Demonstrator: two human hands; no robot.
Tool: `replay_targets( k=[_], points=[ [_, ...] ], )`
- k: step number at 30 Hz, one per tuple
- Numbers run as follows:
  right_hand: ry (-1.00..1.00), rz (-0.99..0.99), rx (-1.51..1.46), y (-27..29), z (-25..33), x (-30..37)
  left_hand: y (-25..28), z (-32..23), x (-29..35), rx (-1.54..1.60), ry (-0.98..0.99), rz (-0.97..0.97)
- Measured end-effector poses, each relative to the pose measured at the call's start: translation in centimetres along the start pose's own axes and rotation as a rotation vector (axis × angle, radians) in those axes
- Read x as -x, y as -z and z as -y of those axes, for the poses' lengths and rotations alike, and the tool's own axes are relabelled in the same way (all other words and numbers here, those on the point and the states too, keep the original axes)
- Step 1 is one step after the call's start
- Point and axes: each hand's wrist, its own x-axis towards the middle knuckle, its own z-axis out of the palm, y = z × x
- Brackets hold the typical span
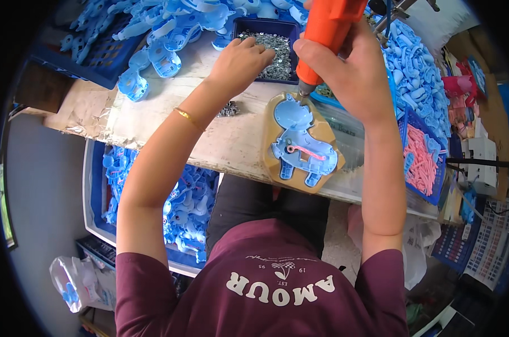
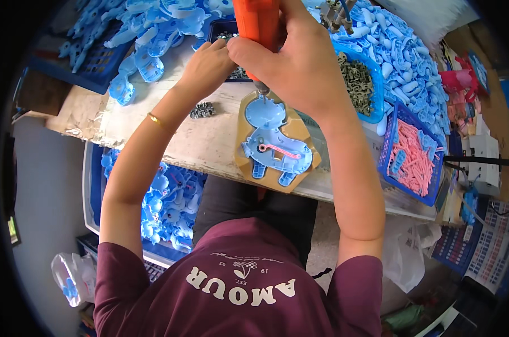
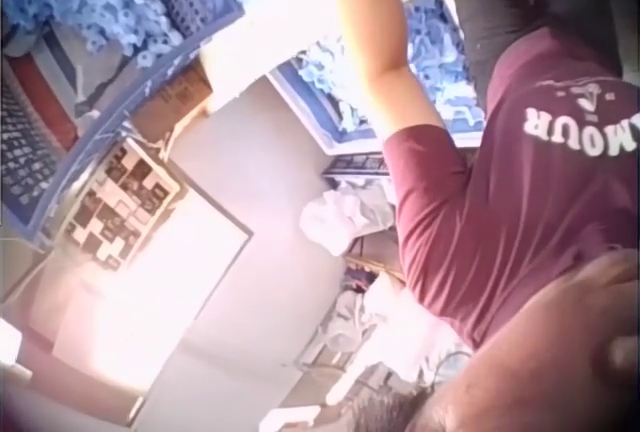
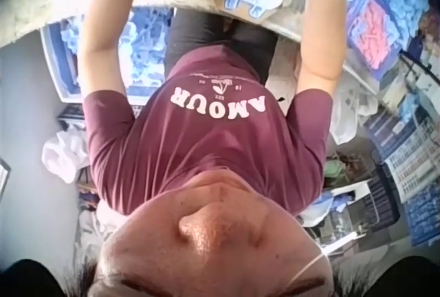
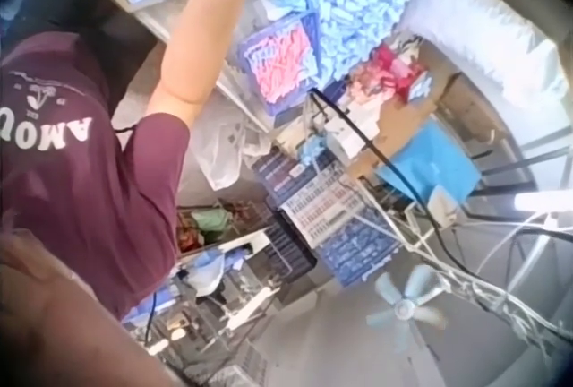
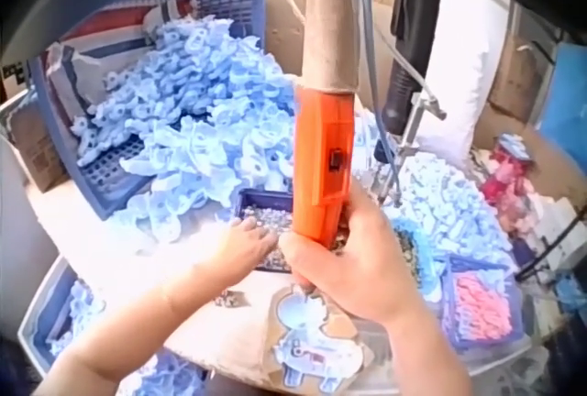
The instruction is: Assembling small plastic toy components using manual and powered tools at a factory workbench.
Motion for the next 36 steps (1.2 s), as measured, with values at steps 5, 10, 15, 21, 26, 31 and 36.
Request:
replay_targets(
  k=[5,10,15,21,26,31,36],
  points=[
    [-0.505,-0.142,0.287,-0.3,2.6,0.3,0.1,0.2,0.8,0.034,-0.036,-0.068],
    [-0.532,-0.133,0.126,0.0,2.9,0.7,1.1,-0.9,1.2,0.206,0.126,-0.098],
    [-0.485,-0.121,-0.092,0.3,2.9,1.7,3.2,-5.9,2.4,0.708,0.082,-0.268],
    [-0.421,-0.336,-0.134,-1.8,2.6,4.2,5.0,-9.9,3.6,0.768,-0.014,-0.228],
    [-0.478,-0.449,-0.082,-1.8,3.5,4.4,5.5,-10.5,3.9,0.751,-0.06,-0.169],
    [-0.399,-0.443,-0.084,-1.5,2.9,5.2,5.1,-11.5,3.9,0.818,0.014,-0.158],
    [-0.528,-0.424,-0.17,-1.2,3.9,6.0,5.7,-13.1,4.5,0.902,0.099,-0.061]
  ],
)
